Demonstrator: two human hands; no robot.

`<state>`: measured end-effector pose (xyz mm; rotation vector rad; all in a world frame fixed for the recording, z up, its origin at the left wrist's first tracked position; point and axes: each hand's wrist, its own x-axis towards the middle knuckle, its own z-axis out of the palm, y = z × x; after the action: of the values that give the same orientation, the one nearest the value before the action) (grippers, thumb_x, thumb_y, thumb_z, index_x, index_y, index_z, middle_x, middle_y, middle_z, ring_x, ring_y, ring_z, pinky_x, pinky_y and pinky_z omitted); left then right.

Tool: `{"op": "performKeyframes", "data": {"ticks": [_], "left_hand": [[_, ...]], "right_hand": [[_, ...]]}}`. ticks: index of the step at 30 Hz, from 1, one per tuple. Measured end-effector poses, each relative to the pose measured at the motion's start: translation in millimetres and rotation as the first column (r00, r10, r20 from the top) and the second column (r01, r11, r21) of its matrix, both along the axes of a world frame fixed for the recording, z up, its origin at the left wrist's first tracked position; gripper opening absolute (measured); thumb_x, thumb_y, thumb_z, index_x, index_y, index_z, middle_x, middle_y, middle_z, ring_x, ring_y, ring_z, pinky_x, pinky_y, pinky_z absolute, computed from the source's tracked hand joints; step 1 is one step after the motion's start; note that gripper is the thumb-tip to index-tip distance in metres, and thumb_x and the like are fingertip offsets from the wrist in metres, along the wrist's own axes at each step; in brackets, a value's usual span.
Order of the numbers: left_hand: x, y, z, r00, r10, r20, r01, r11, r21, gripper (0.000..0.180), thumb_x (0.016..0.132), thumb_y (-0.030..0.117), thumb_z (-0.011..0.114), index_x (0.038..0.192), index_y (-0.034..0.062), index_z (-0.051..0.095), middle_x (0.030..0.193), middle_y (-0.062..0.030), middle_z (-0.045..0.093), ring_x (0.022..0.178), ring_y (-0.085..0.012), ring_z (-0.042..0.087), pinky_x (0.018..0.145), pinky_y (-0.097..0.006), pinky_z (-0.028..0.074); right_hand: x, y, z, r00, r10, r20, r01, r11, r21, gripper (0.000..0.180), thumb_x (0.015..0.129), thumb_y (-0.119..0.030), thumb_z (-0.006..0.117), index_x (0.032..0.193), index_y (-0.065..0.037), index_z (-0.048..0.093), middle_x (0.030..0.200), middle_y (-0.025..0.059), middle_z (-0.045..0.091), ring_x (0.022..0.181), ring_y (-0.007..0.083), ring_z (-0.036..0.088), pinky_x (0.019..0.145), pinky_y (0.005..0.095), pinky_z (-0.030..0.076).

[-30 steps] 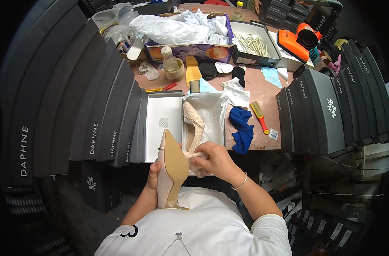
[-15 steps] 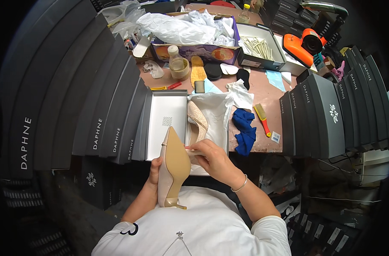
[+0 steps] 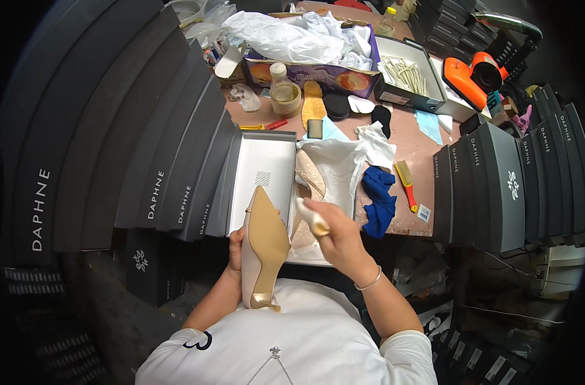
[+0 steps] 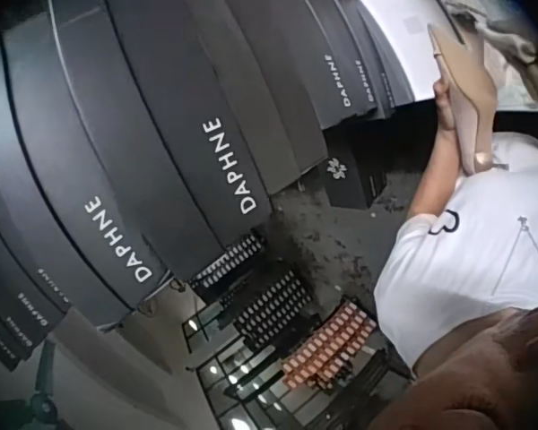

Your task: Packaging and inspecting high-heeled shoes into boxes for shipping.

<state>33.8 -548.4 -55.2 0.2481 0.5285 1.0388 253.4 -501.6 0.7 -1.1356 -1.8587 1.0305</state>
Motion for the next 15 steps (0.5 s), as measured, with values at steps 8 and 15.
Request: {"op": "performKeyframes", "data": {"ticks": [8, 15], "left_hand": [[0.6, 7.9, -15.6, 0.990, 0.071, 0.125, -0.063, 0.996, -0.068, 0.073, 0.087, 0.048, 0.050, 0.141, 0.0005, 0.036, 0.131, -0.0182, 0.052, 0.116, -0.0296, 0.057, 0.098, -0.043, 0.049], [-2.2, 28.4, -22.4, 0.994, 0.033, 0.107, -0.028, 0.998, -0.051, 0.081, 0.078, 0.051, 0.053, 0.139, 0.0003, 0.036, 0.115, -0.0182, 0.055, 0.107, -0.0328, 0.060, 0.092, -0.048, 0.051]], "right_hand": [[-29.2, -7.4, 2.3, 0.955, 0.263, 0.137, -0.264, 0.964, -0.018, 0.067, 0.076, 0.007, 0.058, 0.140, -0.009, 0.044, 0.119, 0.0215, 0.050, 0.108, 0.0385, 0.053, 0.095, 0.0397, 0.045], [-22.7, 137.8, 15.4, 0.997, 0.002, 0.071, -0.017, 0.979, 0.202, 0.053, 0.077, 0.010, 0.051, 0.128, -0.005, 0.051, 0.116, 0.0222, 0.056, 0.109, 0.0414, 0.053, 0.095, 0.0415, 0.044]]}}
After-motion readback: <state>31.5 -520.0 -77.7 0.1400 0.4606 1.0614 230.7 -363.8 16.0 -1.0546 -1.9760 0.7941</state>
